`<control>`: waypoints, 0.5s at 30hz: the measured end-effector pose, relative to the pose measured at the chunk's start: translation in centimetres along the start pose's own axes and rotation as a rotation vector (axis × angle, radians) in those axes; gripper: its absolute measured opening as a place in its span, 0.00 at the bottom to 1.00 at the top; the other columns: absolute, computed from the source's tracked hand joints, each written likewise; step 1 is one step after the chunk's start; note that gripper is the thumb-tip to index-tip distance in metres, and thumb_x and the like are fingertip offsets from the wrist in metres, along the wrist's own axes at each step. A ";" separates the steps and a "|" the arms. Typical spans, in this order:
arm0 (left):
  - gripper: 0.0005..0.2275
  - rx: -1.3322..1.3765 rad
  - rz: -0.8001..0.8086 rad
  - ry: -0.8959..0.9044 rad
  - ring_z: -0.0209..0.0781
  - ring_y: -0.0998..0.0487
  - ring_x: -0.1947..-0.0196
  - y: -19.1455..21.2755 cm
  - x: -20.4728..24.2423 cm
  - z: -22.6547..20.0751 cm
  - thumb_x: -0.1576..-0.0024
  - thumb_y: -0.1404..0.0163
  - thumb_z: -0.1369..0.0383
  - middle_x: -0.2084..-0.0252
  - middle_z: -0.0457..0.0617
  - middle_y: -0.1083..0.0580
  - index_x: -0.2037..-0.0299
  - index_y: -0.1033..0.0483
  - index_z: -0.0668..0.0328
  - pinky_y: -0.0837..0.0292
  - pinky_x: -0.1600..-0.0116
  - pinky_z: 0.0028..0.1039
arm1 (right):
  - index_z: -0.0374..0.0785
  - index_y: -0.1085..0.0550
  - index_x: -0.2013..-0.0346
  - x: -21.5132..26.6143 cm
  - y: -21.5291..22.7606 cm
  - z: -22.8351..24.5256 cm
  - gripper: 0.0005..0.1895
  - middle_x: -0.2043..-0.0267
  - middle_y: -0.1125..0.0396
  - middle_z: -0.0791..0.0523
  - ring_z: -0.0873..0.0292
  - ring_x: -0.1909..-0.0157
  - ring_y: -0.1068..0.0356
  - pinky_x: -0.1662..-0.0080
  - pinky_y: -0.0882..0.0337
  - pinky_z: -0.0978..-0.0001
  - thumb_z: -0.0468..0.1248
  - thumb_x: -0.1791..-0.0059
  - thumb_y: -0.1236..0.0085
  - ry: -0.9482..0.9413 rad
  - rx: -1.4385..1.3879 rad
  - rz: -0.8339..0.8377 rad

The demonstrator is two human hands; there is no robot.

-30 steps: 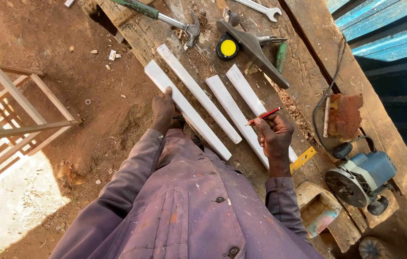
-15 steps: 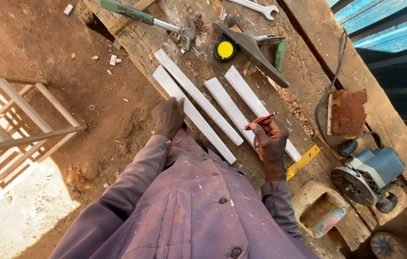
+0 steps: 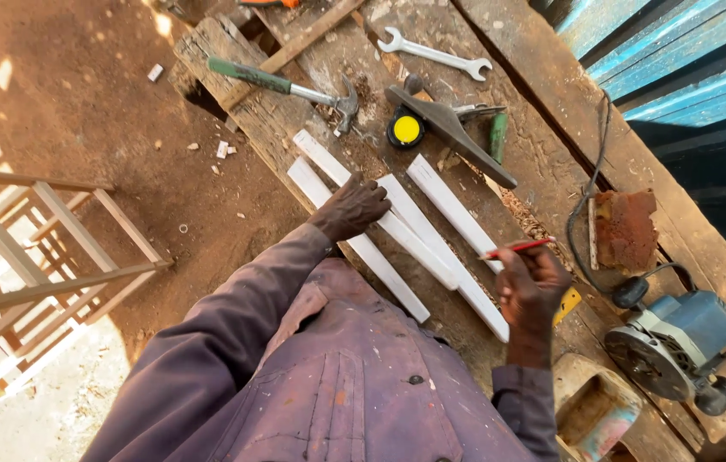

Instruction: The person is aligning multiple white rectangular profiles on a workbench and using a red pencil to mark them for future processing.

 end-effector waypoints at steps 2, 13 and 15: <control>0.08 0.070 -0.022 0.027 0.45 0.23 0.59 4.5 -0.1 0.2 0.44 0.52 0.72 0.63 0.50 0.24 0.57 0.24 0.52 0.36 0.42 0.45 | 0.27 0.28 0.61 -0.1 0.1 2.4 0.05 0.78 0.33 0.45 0.72 0.91 0.44 0.88 0.43 0.82 0.26 0.49 0.42 0.048 -0.036 -0.004; 0.10 1.365 -0.653 0.544 0.42 0.25 0.68 13.6 2.6 4.7 0.36 0.48 0.62 0.70 0.51 0.28 0.59 0.24 0.62 0.24 0.65 0.34 | 0.25 0.29 0.65 0.1 -7.3 8.3 0.03 0.80 0.34 0.44 0.71 0.92 0.46 0.87 0.45 0.80 0.23 0.51 0.42 0.204 -0.102 0.081; 0.13 1.617 -0.717 0.796 0.36 0.23 0.76 10.9 4.6 4.2 0.37 0.46 0.60 0.75 0.48 0.28 0.63 0.24 0.64 0.21 0.73 0.24 | 0.26 0.26 0.65 1.2 -9.6 7.9 0.04 0.79 0.31 0.48 0.72 0.88 0.42 0.84 0.42 0.82 0.25 0.52 0.38 0.133 0.047 0.158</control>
Point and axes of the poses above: each hand's wrist, its own x-axis away from the middle knuckle, its own y-axis out of the back of the hand, z = x × y, the point moved 9 cm from there along -x, towards the middle knuckle
